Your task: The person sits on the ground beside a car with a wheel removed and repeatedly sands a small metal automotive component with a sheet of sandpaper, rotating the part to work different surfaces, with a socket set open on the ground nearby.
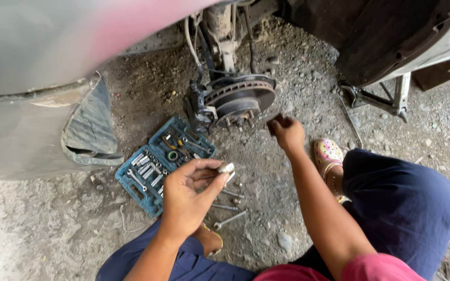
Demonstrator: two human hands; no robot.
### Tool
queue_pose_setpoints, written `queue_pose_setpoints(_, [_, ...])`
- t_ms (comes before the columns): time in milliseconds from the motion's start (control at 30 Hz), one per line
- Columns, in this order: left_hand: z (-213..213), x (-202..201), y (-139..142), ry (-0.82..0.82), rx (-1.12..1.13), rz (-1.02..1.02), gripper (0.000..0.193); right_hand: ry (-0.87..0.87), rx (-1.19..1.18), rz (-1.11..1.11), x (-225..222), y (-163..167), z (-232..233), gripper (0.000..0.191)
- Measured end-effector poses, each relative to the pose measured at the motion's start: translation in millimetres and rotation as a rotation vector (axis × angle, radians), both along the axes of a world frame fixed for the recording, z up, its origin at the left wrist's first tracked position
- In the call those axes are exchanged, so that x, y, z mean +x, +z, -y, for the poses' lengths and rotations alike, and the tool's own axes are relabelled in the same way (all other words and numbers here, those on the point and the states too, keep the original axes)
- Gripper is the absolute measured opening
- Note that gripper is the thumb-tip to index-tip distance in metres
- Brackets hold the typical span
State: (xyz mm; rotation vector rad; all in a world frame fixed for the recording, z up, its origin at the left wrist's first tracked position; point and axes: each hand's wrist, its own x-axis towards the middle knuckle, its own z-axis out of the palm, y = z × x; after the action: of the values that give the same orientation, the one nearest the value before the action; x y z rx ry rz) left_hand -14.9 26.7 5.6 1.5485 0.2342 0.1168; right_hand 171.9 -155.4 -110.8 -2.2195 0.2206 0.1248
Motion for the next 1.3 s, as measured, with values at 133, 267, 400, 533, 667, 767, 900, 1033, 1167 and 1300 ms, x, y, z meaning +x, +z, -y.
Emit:
queue_pose_setpoints(133, [3, -1, 2, 0.012, 0.009, -0.048, 0.023, 0.07, 0.541, -0.11, -11, -2, -4, 0.036])
queue_pose_setpoints(267, [2, 2, 0, -0.024, 0.035, -0.032, 0.022, 0.156, 0.606, -0.099, -7, 8, -16, 0.033])
queue_pose_setpoints(400, [3, 3, -3, -0.012, 0.008, -0.027, 0.023, 0.141, 0.836, -0.257, -2, 17, -16, 0.035])
queue_pose_setpoints(533, [3, 2, -4, -0.007, 0.05, -0.058, 0.023, 0.123, 0.828, -0.37, -2, 16, -13, 0.038])
queue_pose_setpoints(667, [3, 1, -2, -0.014, 0.04, -0.017, 0.024, 0.13, 0.865, -0.34, 2, 13, -18, 0.035])
queue_pose_setpoints(767, [3, -2, 1, -0.011, 0.051, -0.019, 0.023, 0.261, 0.73, -0.146, 9, 16, -12, 0.031])
queue_pose_setpoints(900, [3, -3, 5, -0.005, 0.079, 0.029, 0.024, 0.138, 1.152, 0.074, 14, 30, 15, 0.023])
queue_pose_setpoints(1033, [2, 0, 7, -0.02, 0.132, -0.013, 0.023, 0.22, 0.744, 0.146, 18, 38, 16, 0.033])
queue_pose_setpoints(1167, [5, 1, 6, -0.008, 0.108, -0.005, 0.022, 0.212, 0.583, -0.021, 7, 27, -4, 0.039])
queue_pose_setpoints(1300, [5, -3, 7, -0.007, 0.078, 0.014, 0.023, 0.114, 0.116, -0.113, -3, 16, -3, 0.035])
